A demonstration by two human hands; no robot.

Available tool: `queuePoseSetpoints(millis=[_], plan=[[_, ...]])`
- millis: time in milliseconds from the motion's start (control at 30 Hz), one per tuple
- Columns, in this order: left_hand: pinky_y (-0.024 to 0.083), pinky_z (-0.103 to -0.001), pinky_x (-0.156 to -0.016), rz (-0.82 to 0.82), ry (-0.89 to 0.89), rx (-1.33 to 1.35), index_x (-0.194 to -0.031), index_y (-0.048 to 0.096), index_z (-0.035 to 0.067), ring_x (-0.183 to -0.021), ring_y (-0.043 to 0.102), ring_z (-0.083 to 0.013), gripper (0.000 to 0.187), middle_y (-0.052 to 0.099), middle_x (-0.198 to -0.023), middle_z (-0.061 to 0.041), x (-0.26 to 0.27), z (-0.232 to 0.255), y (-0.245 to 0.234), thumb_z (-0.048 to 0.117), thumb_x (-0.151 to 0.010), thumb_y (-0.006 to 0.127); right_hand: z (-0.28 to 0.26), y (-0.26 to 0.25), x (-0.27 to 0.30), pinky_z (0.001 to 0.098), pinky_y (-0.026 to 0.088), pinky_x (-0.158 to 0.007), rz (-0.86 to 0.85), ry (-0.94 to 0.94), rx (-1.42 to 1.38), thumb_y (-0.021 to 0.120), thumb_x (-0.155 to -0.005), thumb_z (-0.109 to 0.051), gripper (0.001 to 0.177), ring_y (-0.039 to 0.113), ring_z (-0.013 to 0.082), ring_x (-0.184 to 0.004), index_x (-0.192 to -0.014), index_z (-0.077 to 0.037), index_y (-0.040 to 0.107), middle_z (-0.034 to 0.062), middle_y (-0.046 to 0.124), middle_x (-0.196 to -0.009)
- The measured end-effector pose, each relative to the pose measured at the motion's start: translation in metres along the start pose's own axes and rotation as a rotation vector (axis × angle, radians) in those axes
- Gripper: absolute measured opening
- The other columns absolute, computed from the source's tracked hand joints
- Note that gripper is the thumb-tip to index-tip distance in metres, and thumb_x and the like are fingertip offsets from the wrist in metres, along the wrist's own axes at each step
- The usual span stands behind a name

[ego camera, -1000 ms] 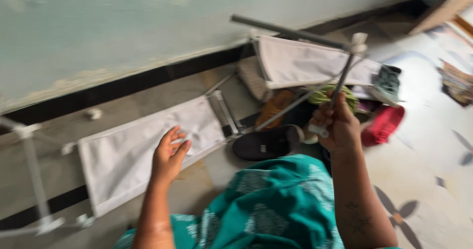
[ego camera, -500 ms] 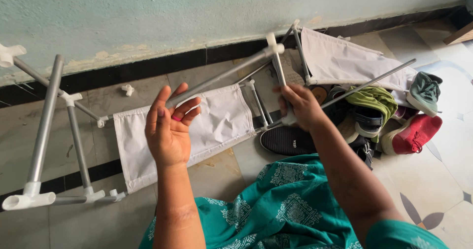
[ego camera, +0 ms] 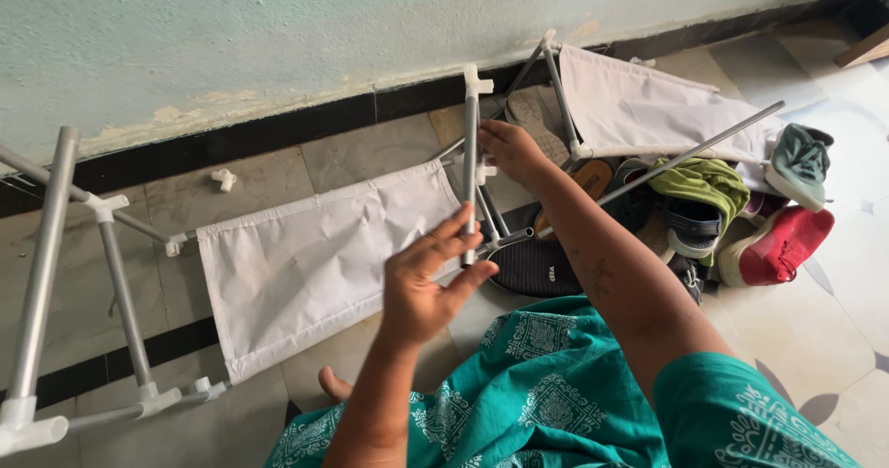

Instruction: The person assembles a metal shoe rack by connecting metal poles with plastic joints and sliding fabric shelves onto the frame by hand.

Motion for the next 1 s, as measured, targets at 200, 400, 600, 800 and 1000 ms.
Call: queuePoseSetpoints(millis=[200, 400, 600, 800, 1000], plan=[[0.066, -0.033, -0.093, -0.068, 0.089, -0.106, -0.109, 0.074, -0.001, -0.115, 0.075, -0.0263, 0.034, 0.068, -0.136, -0.015, 0.015, -0.016, 0.044, 0.014, -0.082, 0.089, -0.038, 0.002, 0.025, 0.0405, 0.058, -0.098, -0.049, 0.130, -0.500, 0.045, -0.107, -0.030, 0.048, 0.069, 0.0250, -0.117, -0.152, -0.011, 0.044, 0.0089, 0.067, -0.132], [0.064, -0.034, -0.086, -0.107, 0.168, -0.340, -0.105, 0.074, -0.003, -0.106, 0.076, -0.0285, 0.026, 0.065, -0.139, -0.017, 0.029, -0.027, 0.069, 0.010, -0.085, 0.085, -0.073, -0.009, 0.097, 0.0428, 0.062, -0.085, -0.105, 0.143, -0.794, 0.043, -0.106, -0.027, 0.048, 0.074, 0.0293, -0.096, -0.148, -0.004, 0.048, 0.0191, 0.071, -0.120], [0.061, -0.041, -0.094, -0.248, 0.243, -0.398, -0.111, 0.074, -0.001, -0.118, 0.071, -0.0356, 0.034, 0.061, -0.145, -0.015, 0.035, -0.018, 0.083, 0.020, -0.086, 0.081, -0.042, -0.029, 0.102, 0.0284, 0.054, -0.062, 0.022, 0.010, -0.691, 0.059, -0.104, -0.013, 0.044, 0.065, 0.0161, -0.070, -0.146, 0.000, 0.054, 0.0124, 0.070, -0.102], [0.060, -0.041, -0.095, -0.234, 0.108, -0.386, -0.125, 0.070, 0.001, -0.118, 0.070, -0.0366, 0.045, 0.060, -0.147, -0.020, 0.038, -0.043, 0.073, 0.027, -0.090, 0.080, -0.005, -0.047, 0.088, 0.0243, 0.051, -0.057, 0.084, -0.008, -0.825, 0.054, -0.106, -0.016, 0.043, 0.063, 0.0137, -0.066, -0.145, 0.001, 0.055, 0.0123, 0.072, -0.104], [0.059, -0.040, -0.093, -0.161, -0.131, -0.453, -0.123, 0.072, 0.002, -0.115, 0.071, -0.0345, 0.042, 0.066, -0.139, -0.018, 0.043, -0.096, 0.053, 0.026, -0.090, 0.080, 0.010, -0.043, 0.079, 0.0296, 0.058, -0.067, 0.061, 0.096, -1.054, 0.043, -0.108, -0.018, 0.032, 0.070, 0.0206, -0.080, -0.133, -0.002, 0.053, 0.0185, 0.072, -0.115]])
Point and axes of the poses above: each hand's wrist, its own x-axis away from the middle knuckle, its own y-axis out of the palm, z = x × y, the point moved 7 cm from there along -x, towards the middle knuckle
